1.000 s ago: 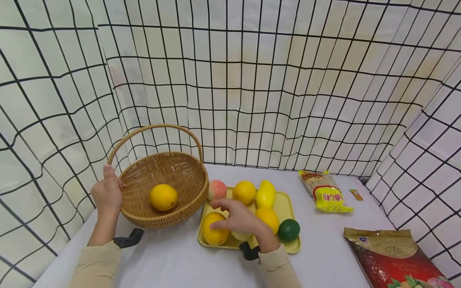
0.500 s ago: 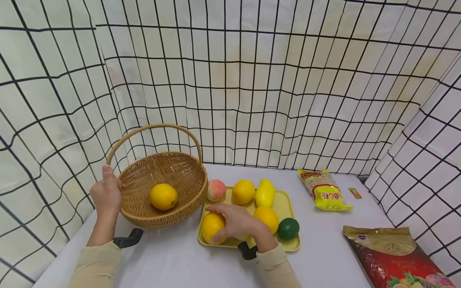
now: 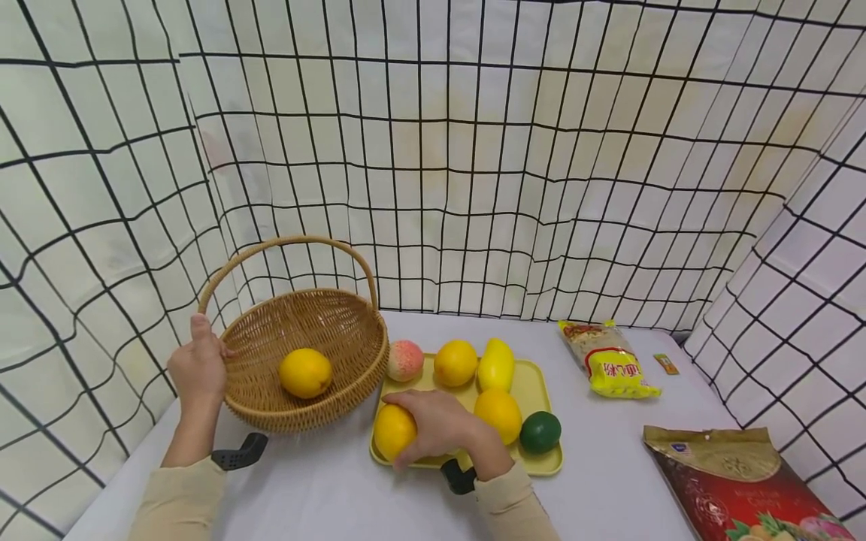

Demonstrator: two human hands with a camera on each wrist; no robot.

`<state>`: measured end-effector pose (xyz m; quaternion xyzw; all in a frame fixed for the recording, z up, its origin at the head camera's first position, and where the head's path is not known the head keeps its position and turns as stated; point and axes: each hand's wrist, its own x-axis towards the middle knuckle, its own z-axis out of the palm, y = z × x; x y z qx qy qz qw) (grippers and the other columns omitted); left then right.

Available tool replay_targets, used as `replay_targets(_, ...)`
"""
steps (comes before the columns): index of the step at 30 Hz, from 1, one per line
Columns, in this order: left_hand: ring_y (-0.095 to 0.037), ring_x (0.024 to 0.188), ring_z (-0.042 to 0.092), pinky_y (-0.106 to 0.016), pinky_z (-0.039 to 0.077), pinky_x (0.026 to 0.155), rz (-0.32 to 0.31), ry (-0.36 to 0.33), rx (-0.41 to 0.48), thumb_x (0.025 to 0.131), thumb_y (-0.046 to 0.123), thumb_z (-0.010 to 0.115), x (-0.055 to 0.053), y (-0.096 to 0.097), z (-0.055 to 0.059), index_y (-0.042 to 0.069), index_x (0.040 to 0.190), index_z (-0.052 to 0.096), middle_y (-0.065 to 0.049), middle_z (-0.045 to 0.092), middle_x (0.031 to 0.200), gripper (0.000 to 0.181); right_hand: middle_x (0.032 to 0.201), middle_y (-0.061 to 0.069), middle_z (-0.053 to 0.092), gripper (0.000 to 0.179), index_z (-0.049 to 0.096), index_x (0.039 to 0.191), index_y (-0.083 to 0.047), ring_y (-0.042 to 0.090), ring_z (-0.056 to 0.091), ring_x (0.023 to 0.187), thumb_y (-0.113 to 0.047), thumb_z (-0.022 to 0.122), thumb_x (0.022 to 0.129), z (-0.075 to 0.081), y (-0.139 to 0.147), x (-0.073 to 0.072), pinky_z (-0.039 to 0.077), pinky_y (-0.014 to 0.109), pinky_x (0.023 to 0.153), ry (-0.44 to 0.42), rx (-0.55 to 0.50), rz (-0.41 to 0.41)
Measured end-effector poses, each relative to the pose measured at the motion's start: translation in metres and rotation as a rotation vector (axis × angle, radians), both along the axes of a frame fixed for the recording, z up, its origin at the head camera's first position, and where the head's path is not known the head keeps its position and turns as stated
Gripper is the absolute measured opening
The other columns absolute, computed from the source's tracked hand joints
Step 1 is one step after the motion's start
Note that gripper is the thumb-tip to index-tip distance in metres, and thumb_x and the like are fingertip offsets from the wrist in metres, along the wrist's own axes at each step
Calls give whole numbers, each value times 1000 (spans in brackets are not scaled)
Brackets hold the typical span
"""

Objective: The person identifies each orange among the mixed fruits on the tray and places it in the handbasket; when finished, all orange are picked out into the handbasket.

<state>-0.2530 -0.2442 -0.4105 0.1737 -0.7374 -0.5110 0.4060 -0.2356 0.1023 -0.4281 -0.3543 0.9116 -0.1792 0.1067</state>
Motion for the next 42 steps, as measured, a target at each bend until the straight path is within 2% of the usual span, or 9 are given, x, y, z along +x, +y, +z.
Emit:
replay_targets(6, 5, 42, 46, -27, 28, 45, 1, 6, -2, 99, 57, 40, 0, 2, -3, 10, 43, 44, 14, 44, 39, 74, 136, -11, 54, 90, 44, 145, -24, 9, 53, 111, -49, 85, 70, -3, 1, 2, 42, 37, 98, 10, -35, -12)
replay_targets(11, 6, 42, 45, -28, 27, 44, 6, 9, -15, 99, 59, 40, -1, 3, -3, 12, 42, 44, 11, 46, 39, 74, 135, -11, 54, 91, 43, 146, -24, 8, 53, 108, -44, 86, 69, 1, 3, 5, 43, 36, 96, -64, -147, -56)
replay_targets(15, 6, 41, 44, -27, 26, 44, 5, 24, -22, 98, 60, 40, -1, 3, -2, 12, 42, 43, 12, 45, 39, 74, 139, -12, 51, 93, 40, 148, -26, 8, 53, 109, -42, 87, 69, 7, 6, 5, 43, 38, 97, -100, -232, -73)
replay_targets(19, 6, 41, 45, -26, 25, 42, -3, 35, -26, 99, 60, 40, -1, 3, 1, 11, 43, 42, 15, 42, 38, 74, 143, -15, 46, 95, 37, 150, -29, 9, 51, 113, -41, 87, 70, 17, 7, 7, 41, 42, 99, -80, -253, -88)
replay_targets(24, 3, 42, 48, -25, 25, 41, -13, 43, -27, 99, 60, 40, -1, 3, 5, 10, 44, 41, 12, 40, 36, 74, 139, -18, 48, 96, 36, 150, -31, 11, 51, 112, -43, 87, 70, 31, 8, 11, 41, 44, 98, -66, -283, -112)
replay_targets(31, 7, 41, 45, -25, 22, 40, -7, 39, -30, 98, 62, 39, 0, 1, 3, 11, 43, 42, 16, 40, 37, 74, 141, -14, 47, 96, 32, 148, -42, 13, 51, 116, -44, 87, 71, 39, 14, 14, 40, 46, 101, -78, -419, -168)
replay_targets(36, 6, 41, 46, -25, 21, 39, 1, 35, -28, 98, 62, 40, 0, 0, 1, 11, 43, 42, 16, 40, 36, 75, 138, -8, 49, 90, 35, 147, -38, 17, 55, 110, -39, 87, 73, 37, 19, 10, 46, 42, 94, -65, -532, -276)
replay_targets(42, 7, 41, 45, -25, 23, 41, 7, 39, -23, 98, 61, 41, 1, 1, 0, 12, 42, 42, 18, 39, 37, 74, 138, 2, 51, 91, 37, 148, -31, 23, 57, 109, -43, 86, 73, 38, 25, 2, 51, 43, 89, 0, -607, -539)
